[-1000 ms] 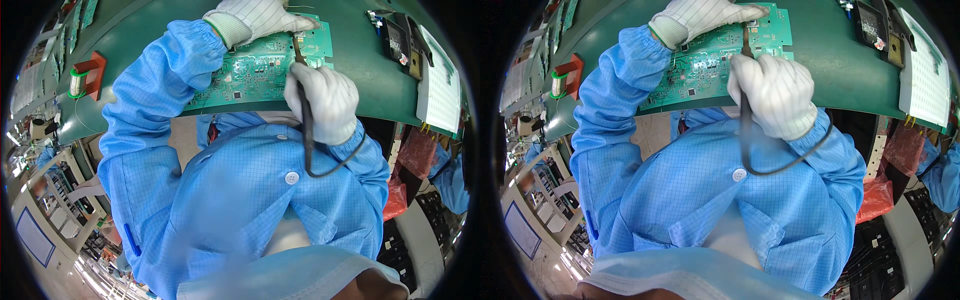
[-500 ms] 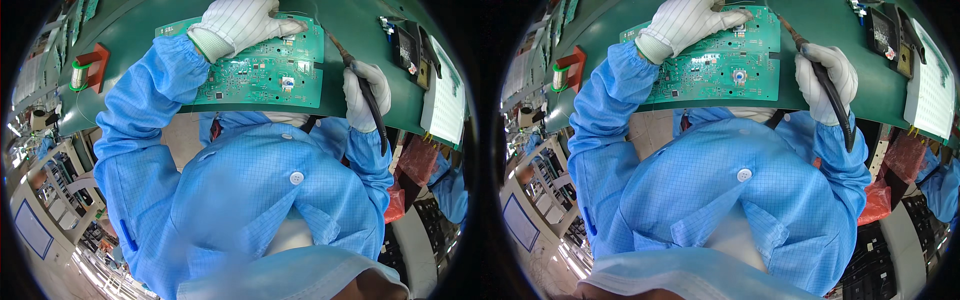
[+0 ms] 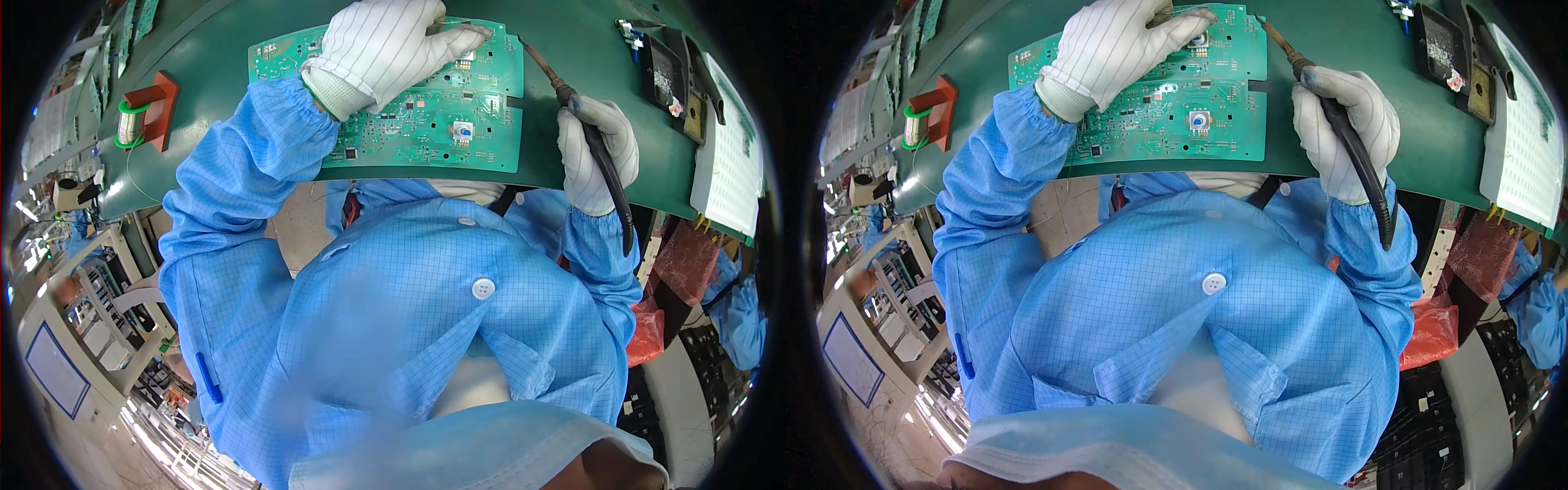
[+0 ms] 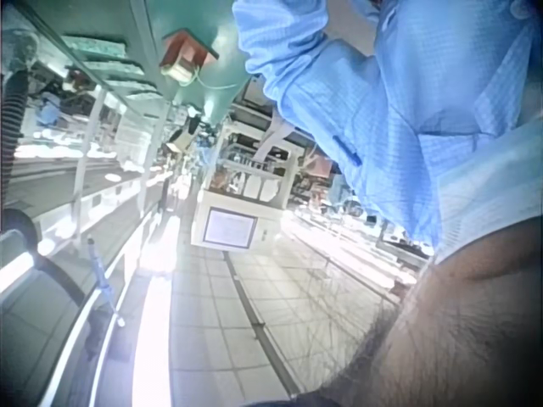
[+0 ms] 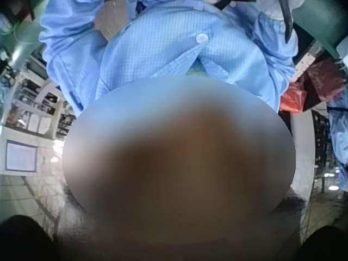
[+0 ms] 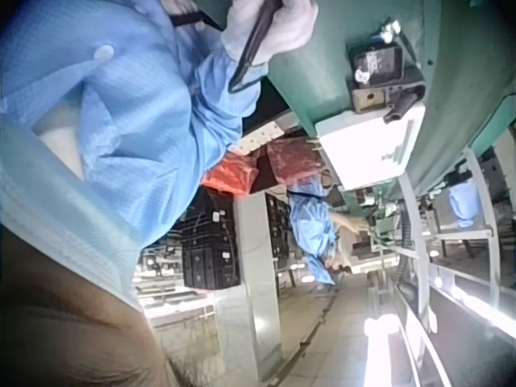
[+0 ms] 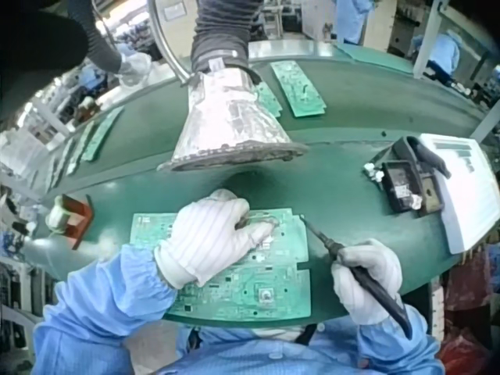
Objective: Soldering electronic components onto circuit boards and inspecting them at a manual assembly station.
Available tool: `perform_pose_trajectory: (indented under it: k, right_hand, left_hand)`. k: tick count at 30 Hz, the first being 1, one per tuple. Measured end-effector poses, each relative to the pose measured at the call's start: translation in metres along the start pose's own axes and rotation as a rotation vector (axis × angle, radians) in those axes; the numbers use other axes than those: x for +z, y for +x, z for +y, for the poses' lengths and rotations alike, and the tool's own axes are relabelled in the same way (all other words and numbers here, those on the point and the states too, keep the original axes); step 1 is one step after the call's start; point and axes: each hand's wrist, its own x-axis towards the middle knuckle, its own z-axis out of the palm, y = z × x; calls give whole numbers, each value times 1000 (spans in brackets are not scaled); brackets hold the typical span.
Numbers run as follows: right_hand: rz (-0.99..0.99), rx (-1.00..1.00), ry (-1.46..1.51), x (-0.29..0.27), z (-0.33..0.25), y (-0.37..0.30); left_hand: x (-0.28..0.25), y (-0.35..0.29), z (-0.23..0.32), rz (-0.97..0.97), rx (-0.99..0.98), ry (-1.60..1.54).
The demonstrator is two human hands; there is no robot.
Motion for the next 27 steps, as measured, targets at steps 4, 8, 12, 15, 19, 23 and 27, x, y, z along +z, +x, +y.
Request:
perform_pose_trajectory:
  k: [4, 8, 12, 15, 19, 23, 27]
  right_hand:
    - [-4, 7, 25, 0, 0, 1]
    - [-15, -30, -3, 0, 0, 2]
    - [-4, 30, 29, 1, 1, 1]
    - [-2, 9, 26, 1, 1, 2]
    - [-17, -17, -11, 1, 0, 3]
    - [-24, -21, -19, -1, 1, 3]
    - [-40, -25, 0, 0, 2, 3]
  left_hand:
    - [-15, 2, 7, 47, 75, 23]
    - [-48, -6, 7, 79, 598, 713]
    - [-42, -30, 13, -88, -161, 25]
    - [-29, -48, 14, 19, -102, 37]
    - [-19, -52, 10, 58, -59, 103]
    - [-17, -50, 10, -9, -89, 119]
    - [-10, -49, 10, 30, -82, 100]
